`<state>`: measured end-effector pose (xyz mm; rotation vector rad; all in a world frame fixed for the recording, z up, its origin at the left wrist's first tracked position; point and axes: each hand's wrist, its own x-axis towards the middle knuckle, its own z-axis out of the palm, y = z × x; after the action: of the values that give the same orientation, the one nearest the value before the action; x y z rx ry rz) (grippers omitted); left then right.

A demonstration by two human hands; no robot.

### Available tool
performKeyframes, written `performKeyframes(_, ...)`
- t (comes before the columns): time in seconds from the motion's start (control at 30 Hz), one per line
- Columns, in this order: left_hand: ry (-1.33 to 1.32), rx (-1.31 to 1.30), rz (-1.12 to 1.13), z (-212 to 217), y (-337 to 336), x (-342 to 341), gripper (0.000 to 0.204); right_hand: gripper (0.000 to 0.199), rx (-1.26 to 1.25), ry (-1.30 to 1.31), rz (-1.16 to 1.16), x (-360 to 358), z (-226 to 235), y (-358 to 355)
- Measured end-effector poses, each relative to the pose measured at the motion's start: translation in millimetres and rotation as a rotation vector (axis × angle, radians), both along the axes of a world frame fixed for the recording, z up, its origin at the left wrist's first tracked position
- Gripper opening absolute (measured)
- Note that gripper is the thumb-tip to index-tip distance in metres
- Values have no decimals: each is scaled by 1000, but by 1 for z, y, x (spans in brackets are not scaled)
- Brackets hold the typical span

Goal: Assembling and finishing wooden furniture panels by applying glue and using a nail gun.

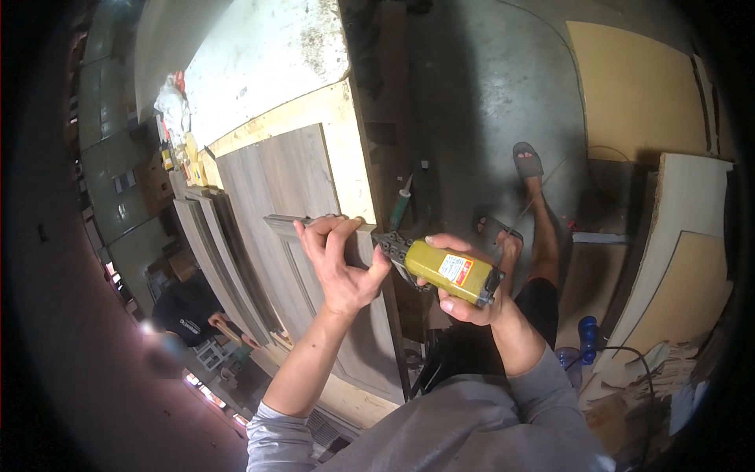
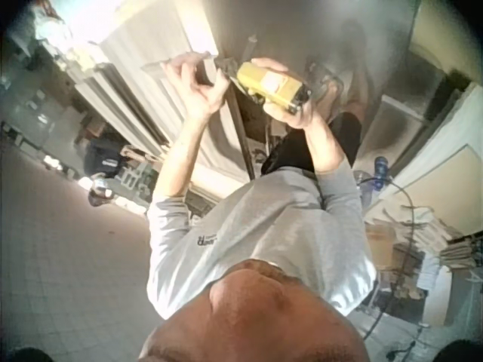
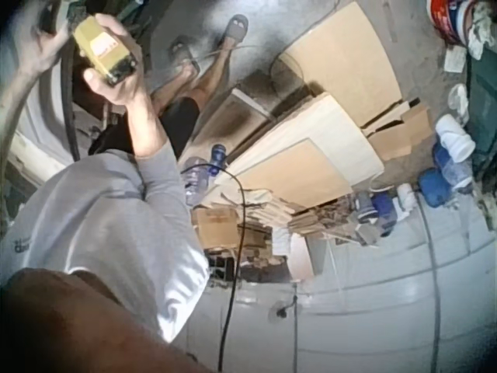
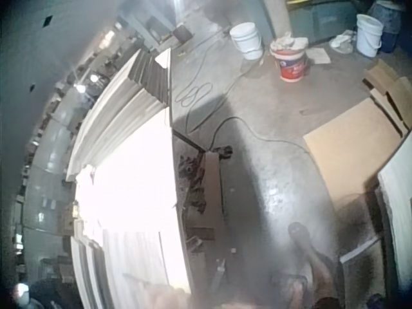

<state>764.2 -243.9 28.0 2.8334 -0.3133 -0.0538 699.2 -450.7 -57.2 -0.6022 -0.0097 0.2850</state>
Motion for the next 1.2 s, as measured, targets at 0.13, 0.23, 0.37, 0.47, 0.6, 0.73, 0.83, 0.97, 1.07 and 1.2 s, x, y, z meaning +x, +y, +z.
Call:
performKeyframes(0.13,-15,24,2,0,0,-2,51,74,-7,4,53,2,-1,-3)
performKeyframes(0.23,-10,21,7,0,2,-2,51,74,0,16,51,3,1,-4)
performKeyframes(0.37,-10,10,-2,1,1,-1,50,74,2,16,72,3,1,-5)
performKeyframes(0.47,-6,22,6,2,0,-1,50,74,-10,12,77,5,2,-6)
performKeyframes(0.6,1,5,7,1,-1,0,50,76,6,43,36,3,1,-2)
performKeyframes(0.73,11,-8,27,3,-2,1,49,82,29,109,87,2,4,-14)
performKeyframes(0.83,-8,-2,14,6,1,-2,49,89,44,235,95,7,6,-29)
performKeyframes(0.97,5,-41,-122,3,7,-24,50,92,-36,227,68,17,-5,-53)
performKeyframes(1.07,59,-45,-205,4,12,-59,49,91,-134,167,135,25,-7,-70)
performKeyframes(1.2,159,-95,-225,13,12,-117,38,92,-247,210,227,47,5,-84)
